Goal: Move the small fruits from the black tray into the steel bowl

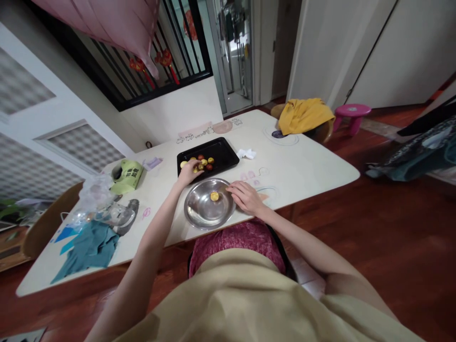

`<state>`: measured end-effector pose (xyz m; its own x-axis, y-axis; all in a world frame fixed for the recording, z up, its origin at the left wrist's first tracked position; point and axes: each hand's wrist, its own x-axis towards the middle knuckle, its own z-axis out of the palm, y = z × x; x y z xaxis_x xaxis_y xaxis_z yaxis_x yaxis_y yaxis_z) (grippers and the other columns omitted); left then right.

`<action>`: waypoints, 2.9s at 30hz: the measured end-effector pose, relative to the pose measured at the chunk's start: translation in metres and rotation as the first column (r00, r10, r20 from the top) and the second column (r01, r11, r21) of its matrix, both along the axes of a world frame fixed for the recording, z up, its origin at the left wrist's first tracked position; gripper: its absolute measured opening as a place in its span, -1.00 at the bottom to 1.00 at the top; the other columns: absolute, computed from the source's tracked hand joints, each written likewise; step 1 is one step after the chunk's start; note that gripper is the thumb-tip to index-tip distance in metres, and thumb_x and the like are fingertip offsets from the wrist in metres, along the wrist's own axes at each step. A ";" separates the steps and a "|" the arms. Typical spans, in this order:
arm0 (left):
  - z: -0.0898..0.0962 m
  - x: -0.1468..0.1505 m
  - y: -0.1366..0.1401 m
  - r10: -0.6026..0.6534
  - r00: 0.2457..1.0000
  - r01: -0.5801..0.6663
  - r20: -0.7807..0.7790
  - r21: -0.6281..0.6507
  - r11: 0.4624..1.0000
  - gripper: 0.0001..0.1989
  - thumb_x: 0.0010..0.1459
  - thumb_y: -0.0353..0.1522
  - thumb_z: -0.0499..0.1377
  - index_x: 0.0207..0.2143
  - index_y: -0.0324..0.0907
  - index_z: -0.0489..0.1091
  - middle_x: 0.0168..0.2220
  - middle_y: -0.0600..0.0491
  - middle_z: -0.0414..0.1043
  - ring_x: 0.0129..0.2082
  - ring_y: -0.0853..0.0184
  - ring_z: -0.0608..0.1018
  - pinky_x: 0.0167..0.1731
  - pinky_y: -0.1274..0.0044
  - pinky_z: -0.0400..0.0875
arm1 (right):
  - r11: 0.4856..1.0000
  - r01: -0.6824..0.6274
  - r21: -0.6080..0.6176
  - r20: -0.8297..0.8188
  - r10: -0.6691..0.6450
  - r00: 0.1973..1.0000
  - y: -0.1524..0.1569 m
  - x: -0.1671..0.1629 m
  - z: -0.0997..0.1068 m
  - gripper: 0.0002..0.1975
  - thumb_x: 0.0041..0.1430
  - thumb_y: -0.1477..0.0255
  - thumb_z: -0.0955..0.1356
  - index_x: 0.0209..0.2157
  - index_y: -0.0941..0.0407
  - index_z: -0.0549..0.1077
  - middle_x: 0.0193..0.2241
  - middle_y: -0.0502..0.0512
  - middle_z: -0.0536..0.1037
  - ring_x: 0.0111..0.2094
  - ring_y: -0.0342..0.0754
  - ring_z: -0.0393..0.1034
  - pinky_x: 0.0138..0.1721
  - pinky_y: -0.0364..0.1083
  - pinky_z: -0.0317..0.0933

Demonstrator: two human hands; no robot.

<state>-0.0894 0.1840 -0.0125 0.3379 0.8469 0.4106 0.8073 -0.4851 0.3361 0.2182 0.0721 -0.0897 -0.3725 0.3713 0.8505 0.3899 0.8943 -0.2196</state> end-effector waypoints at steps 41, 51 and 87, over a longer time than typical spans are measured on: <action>0.003 0.013 -0.147 -0.200 0.977 0.179 -0.079 -0.215 0.960 -0.85 0.24 -0.40 0.36 -0.13 -0.11 0.53 -0.14 -0.01 0.61 -0.14 0.16 0.65 -0.14 0.40 0.54 | 0.998 -0.015 -0.056 0.038 0.017 0.999 -0.001 0.000 0.004 -0.66 0.54 0.36 0.18 -0.01 0.10 0.57 -0.08 0.26 0.62 -0.05 0.15 0.50 -0.03 0.15 0.42; -0.001 -0.001 -0.129 -0.162 0.944 0.121 0.288 0.156 0.980 -0.83 0.43 -0.28 0.19 -0.16 -0.14 0.56 -0.13 -0.07 0.63 -0.09 0.22 0.65 -0.05 0.37 0.57 | 0.962 0.034 -0.269 -0.072 -0.055 0.996 0.030 -0.005 0.036 -0.72 0.52 0.32 0.22 -0.05 0.04 0.55 -0.13 0.19 0.61 -0.04 0.16 0.48 0.05 0.19 0.40; -0.028 -0.012 -0.114 -0.301 0.853 0.268 0.426 0.136 0.954 -0.68 0.44 -0.22 0.13 -0.24 -0.12 0.66 -0.20 -0.09 0.72 -0.04 0.13 0.71 0.05 0.21 0.61 | 0.921 -0.095 -0.378 0.228 0.192 0.955 0.060 -0.053 0.086 -0.72 0.32 0.42 0.41 0.04 0.08 0.59 -0.06 0.20 0.64 -0.03 0.14 0.55 0.05 0.09 0.43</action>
<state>-0.1013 0.0700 -0.0404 0.3318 0.7056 0.6261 0.4081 -0.7058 0.5791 0.1650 0.1324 -0.0040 -0.6311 0.5586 0.5382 0.3493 0.8241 -0.4459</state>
